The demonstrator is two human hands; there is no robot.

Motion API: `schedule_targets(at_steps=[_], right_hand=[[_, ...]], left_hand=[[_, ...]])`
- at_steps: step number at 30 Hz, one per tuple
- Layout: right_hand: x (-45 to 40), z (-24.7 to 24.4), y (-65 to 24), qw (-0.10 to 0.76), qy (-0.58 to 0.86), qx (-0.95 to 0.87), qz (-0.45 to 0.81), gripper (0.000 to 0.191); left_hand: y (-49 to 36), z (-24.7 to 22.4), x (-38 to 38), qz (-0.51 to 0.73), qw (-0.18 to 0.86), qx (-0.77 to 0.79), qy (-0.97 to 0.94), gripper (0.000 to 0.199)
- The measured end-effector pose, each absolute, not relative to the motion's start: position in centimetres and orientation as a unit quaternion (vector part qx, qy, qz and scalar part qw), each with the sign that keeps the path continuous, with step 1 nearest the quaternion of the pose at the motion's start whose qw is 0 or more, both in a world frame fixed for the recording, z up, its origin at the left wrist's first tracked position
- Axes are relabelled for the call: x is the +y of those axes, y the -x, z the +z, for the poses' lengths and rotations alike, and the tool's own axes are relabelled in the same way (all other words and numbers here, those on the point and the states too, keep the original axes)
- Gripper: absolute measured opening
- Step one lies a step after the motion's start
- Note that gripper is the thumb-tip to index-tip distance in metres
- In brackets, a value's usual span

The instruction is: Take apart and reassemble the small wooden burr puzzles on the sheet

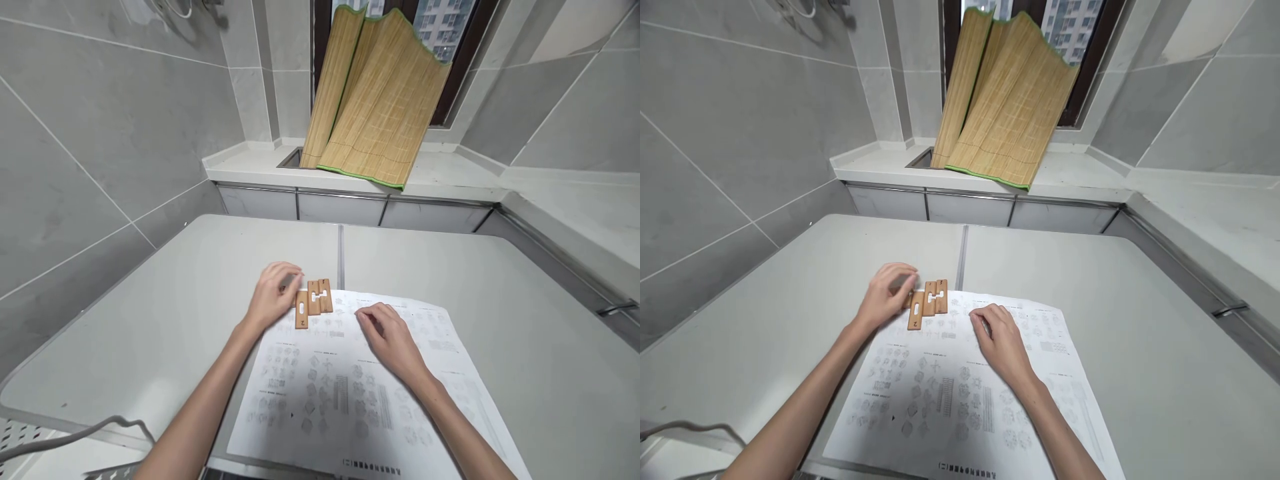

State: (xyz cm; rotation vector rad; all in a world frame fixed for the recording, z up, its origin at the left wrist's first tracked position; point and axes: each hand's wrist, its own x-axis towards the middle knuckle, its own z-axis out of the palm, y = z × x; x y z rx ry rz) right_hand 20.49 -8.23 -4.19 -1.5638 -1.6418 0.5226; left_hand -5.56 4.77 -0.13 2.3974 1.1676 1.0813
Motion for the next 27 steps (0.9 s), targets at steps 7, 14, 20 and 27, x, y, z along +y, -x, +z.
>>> schedule_targets(at_steps=[7, 14, 20, 27], right_hand=[[-8.0, -4.2, -21.0, 0.452, 0.639, -0.567, 0.257, 0.037], [-7.8, -4.3, -21.6, 0.529, 0.626, -0.484, 0.305, 0.045], [-7.7, -4.3, -21.5, 0.529, 0.633, -0.480, 0.297, 0.049], [-7.7, -4.4, -21.6, 0.535, 0.636, -0.469, 0.299, 0.048]], left_hand=[[10.5, -1.8, 6.8, 0.395, 0.210, 0.564, -0.694, 0.031], [10.3, -1.8, 6.8, 0.395, 0.241, 0.578, -0.672, 0.033], [10.2, -1.6, 6.6, 0.389, 0.252, 0.571, -0.678, 0.042], [10.1, -1.5, 6.5, 0.384, 0.256, 0.570, -0.680, 0.043]])
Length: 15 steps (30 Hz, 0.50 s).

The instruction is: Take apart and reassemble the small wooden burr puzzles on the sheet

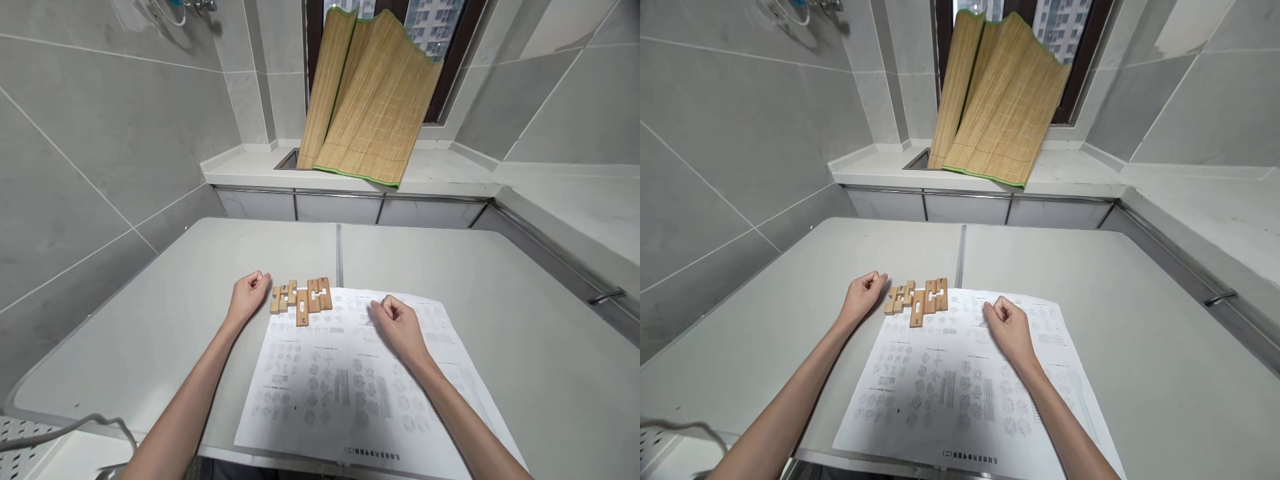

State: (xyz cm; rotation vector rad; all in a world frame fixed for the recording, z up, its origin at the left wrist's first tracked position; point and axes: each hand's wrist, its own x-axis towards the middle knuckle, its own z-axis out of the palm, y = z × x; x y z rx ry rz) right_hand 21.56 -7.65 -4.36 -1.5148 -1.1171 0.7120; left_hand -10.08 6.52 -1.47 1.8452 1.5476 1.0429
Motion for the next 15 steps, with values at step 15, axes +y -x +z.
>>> schedule_targets(at_steps=[15], right_hand=[[-7.36, -4.47, -22.23, 0.579, 0.656, -0.408, 0.259, 0.046]], left_hand=[[9.92, -1.53, 6.75, 0.383, 0.255, 0.573, -0.678, 0.044]])
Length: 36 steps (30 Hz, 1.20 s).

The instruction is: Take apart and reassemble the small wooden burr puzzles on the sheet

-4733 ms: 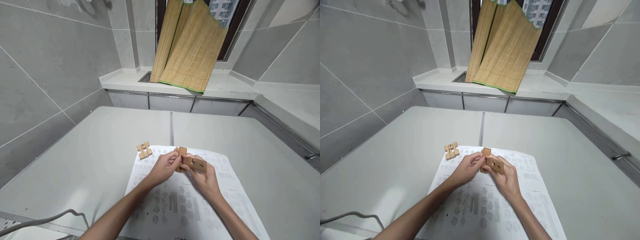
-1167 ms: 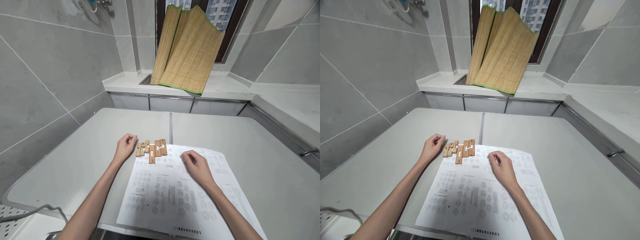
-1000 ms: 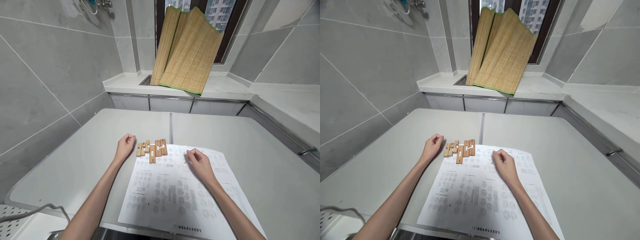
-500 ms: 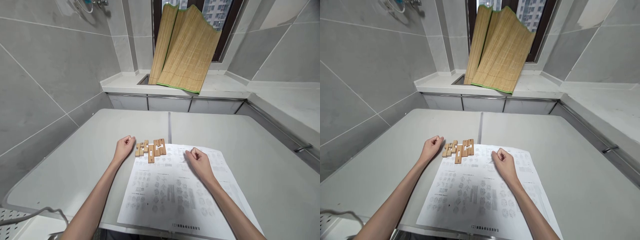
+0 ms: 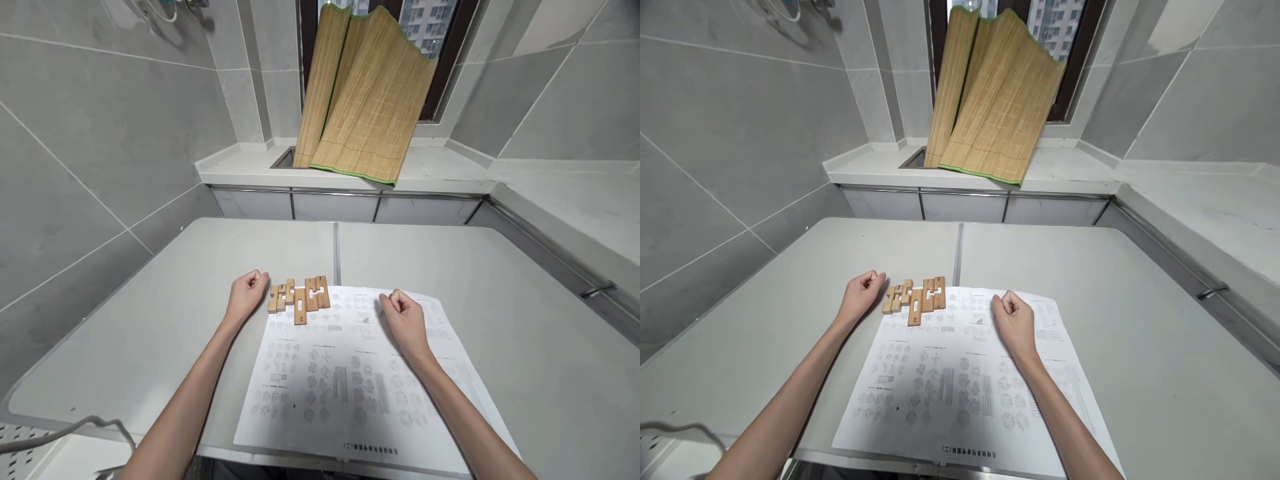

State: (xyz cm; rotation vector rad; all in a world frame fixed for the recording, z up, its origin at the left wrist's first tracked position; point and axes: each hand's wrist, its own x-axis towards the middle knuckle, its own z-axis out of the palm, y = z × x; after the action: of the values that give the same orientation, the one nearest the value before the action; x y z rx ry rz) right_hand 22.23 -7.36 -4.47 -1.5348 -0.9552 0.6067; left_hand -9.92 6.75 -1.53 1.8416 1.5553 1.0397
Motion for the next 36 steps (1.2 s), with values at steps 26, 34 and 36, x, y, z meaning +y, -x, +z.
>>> schedule_targets(at_steps=[26, 34, 36], right_hand=[[-7.9, -4.5, -21.9, 0.535, 0.696, -0.397, 0.267, 0.049], [-8.0, -4.6, -22.0, 0.519, 0.706, -0.395, 0.277, 0.050], [-8.1, -4.6, -22.0, 0.517, 0.706, -0.398, 0.277, 0.050]], left_hand=[[10.2, -1.5, 5.4, 0.368, 0.280, 0.577, -0.673, 0.043], [10.3, -1.2, 4.5, 0.333, 0.256, 0.465, -0.779, 0.029], [10.3, -1.2, 4.2, 0.295, 0.271, 0.443, -0.802, 0.046]])
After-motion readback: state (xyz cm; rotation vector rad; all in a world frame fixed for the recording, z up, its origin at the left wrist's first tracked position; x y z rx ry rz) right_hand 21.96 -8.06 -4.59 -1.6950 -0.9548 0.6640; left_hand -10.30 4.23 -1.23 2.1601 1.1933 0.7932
